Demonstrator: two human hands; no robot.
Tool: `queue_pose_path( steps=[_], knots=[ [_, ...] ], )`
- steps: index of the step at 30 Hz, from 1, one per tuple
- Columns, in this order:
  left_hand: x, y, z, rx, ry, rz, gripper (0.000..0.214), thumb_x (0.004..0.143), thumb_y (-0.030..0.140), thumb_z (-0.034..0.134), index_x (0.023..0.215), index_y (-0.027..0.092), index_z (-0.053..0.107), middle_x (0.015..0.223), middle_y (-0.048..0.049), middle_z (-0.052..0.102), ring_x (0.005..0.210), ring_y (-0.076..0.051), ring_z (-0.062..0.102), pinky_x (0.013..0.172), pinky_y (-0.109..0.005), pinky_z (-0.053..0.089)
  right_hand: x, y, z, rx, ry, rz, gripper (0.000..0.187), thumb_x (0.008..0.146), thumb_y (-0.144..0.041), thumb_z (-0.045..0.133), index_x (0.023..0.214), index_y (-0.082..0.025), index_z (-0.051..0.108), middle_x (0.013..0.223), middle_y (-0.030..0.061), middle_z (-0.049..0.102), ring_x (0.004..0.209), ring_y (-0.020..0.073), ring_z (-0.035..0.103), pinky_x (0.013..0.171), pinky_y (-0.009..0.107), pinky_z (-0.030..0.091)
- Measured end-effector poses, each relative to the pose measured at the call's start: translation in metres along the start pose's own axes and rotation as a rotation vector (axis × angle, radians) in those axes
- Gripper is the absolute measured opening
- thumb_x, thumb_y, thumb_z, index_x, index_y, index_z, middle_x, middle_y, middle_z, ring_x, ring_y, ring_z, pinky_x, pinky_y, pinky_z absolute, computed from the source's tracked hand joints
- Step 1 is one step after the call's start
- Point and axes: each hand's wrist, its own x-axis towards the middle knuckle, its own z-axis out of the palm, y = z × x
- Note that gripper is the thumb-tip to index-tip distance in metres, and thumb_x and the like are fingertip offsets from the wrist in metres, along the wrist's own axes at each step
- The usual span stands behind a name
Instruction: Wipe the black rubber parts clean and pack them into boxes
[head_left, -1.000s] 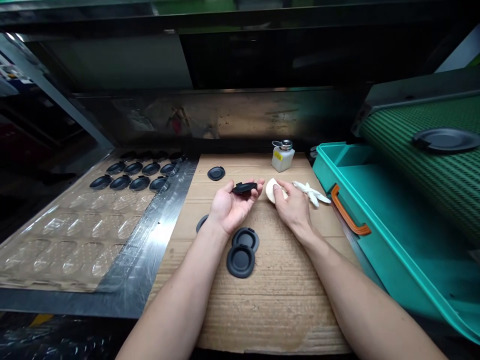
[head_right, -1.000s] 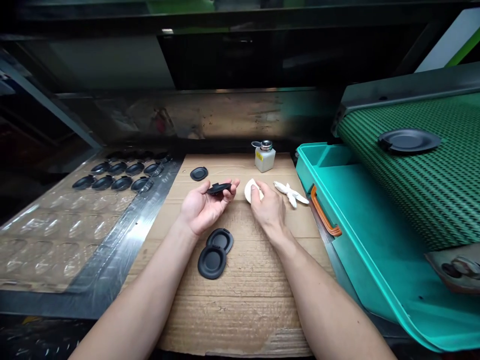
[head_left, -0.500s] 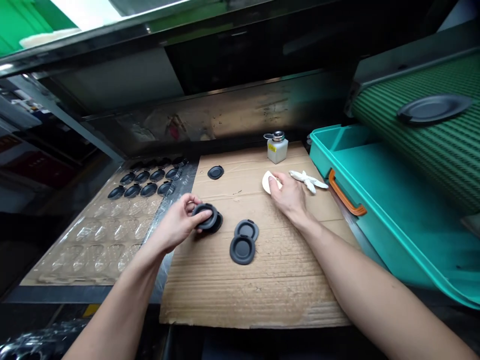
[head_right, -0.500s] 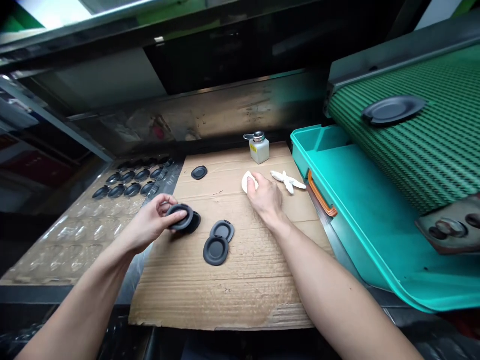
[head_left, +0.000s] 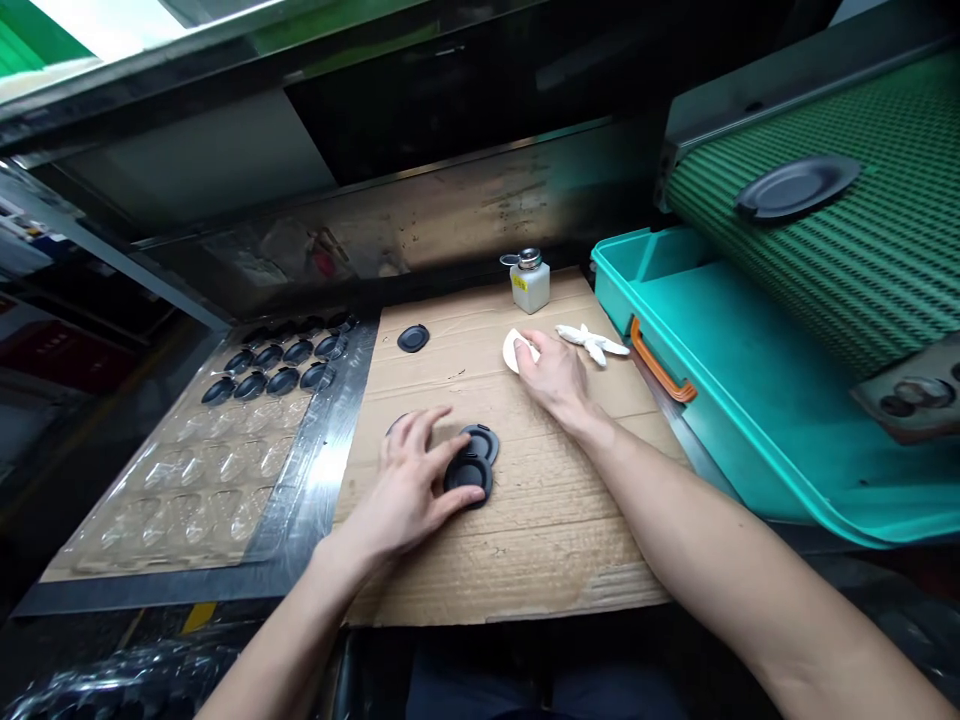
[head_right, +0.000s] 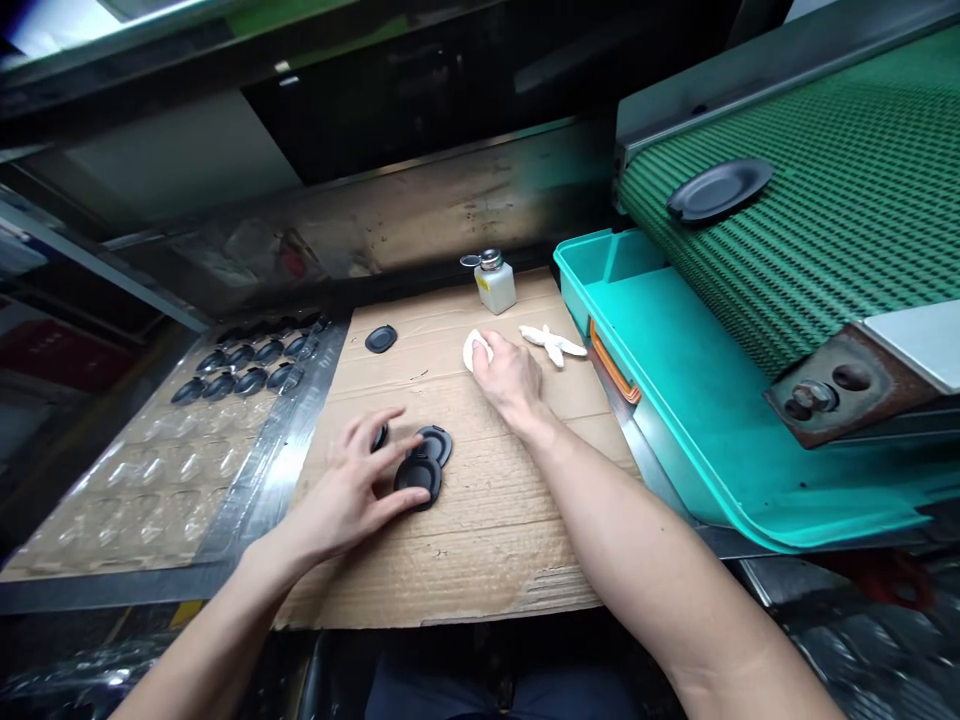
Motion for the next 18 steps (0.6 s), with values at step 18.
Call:
queue_pose_path(
  steps=[18],
  knots=[
    [0.128,0.025,0.029,-2.065,0.199,-0.345,0.047,0.098,0.049,0.047,0.122,0.012,0.062,0.120,-0.0164,0.065,0.117,-0.029,0.061,0.105,-0.045,0.050,-0.025,-0.043,-0.009,0.259,-0.106,-0.113,0.044,0.098,-0.049,0.046,0.136,-0.033,0.058,0.112,0.0044,0.072,0.101,0.0231,0.070,0.089,0.033,0.055]
  ],
)
